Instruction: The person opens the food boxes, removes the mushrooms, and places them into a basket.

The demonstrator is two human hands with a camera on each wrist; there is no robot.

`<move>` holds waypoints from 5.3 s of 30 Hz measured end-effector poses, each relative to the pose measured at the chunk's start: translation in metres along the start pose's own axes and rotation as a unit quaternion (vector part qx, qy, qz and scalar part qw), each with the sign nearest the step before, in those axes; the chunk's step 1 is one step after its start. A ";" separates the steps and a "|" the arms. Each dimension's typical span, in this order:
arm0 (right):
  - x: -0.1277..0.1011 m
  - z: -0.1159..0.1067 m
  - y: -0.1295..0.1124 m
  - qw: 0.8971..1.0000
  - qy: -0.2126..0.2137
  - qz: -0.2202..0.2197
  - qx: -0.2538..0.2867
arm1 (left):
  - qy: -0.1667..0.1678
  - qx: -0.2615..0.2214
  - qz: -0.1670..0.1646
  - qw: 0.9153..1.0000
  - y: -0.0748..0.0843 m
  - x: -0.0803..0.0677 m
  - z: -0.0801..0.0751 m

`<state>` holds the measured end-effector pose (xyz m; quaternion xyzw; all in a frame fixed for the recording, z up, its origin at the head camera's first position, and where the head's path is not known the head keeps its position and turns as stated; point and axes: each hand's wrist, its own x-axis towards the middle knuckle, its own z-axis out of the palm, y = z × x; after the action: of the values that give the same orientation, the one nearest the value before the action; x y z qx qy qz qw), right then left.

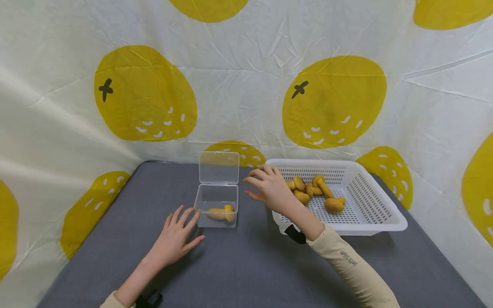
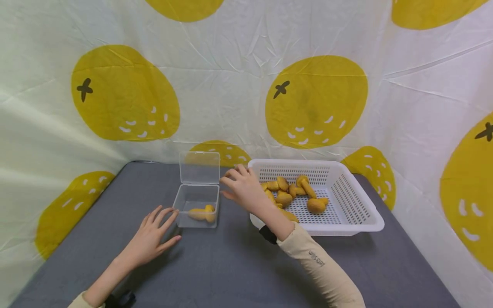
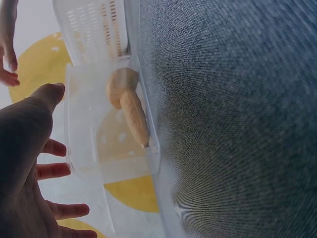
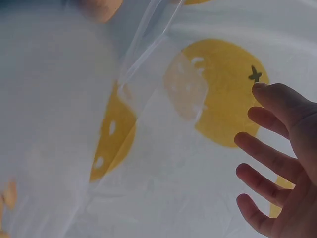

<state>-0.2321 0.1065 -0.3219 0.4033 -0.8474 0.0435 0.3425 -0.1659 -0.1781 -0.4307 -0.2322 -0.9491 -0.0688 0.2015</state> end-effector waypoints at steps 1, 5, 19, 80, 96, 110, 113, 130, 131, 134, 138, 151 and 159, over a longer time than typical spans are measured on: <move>0.002 0.002 -0.003 1.000 0.000 -0.002 0.003 | 0.001 0.000 0.000 1.000 0.000 0.000 0.000; 0.012 0.012 -0.012 1.000 -0.006 -0.001 0.008 | 0.000 0.002 0.001 1.000 0.000 0.000 0.002; 0.024 0.068 -0.027 0.994 -0.106 0.002 -0.017 | 0.000 0.006 0.003 1.000 0.001 0.000 0.006; 0.052 0.133 -0.049 0.916 -0.272 -0.254 -0.152 | -0.005 0.002 -0.006 1.000 -0.001 -0.001 0.006; 0.051 0.105 -0.037 0.934 -0.235 -0.238 -0.128 | -0.003 0.007 -0.004 1.000 -0.002 -0.001 0.007; 0.047 0.065 -0.027 0.960 -0.186 -0.189 -0.086 | -0.007 0.009 -0.008 1.000 -0.001 0.000 0.005; 0.047 0.057 -0.024 0.968 -0.160 -0.180 -0.073 | -0.008 0.008 -0.008 1.000 -0.001 0.000 0.004; 0.029 0.007 0.008 0.986 -0.100 -0.134 -0.026 | 0.006 0.006 -0.002 1.000 0.000 -0.001 0.002; 0.027 0.004 0.010 0.986 -0.100 -0.129 -0.023 | 0.008 0.004 0.000 1.000 0.000 -0.001 0.002; 0.020 -0.003 0.018 0.988 -0.099 -0.116 -0.020 | 0.012 0.003 0.002 1.000 -0.001 -0.001 0.002; 0.008 -0.012 0.026 0.990 -0.091 -0.102 -0.020 | 0.014 0.000 0.002 1.000 -0.001 -0.001 0.003; -0.034 -0.046 0.062 0.997 -0.046 -0.055 -0.011 | 0.018 -0.006 0.002 1.000 -0.001 -0.001 0.005; -0.057 -0.065 0.096 0.999 -0.037 -0.012 -0.036 | 0.010 -0.005 -0.005 1.000 0.000 -0.002 0.004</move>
<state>-0.2396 0.2310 -0.2877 0.4022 -0.8555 -0.0056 0.3260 -0.1659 -0.1781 -0.4354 -0.2274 -0.9478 -0.0769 0.2098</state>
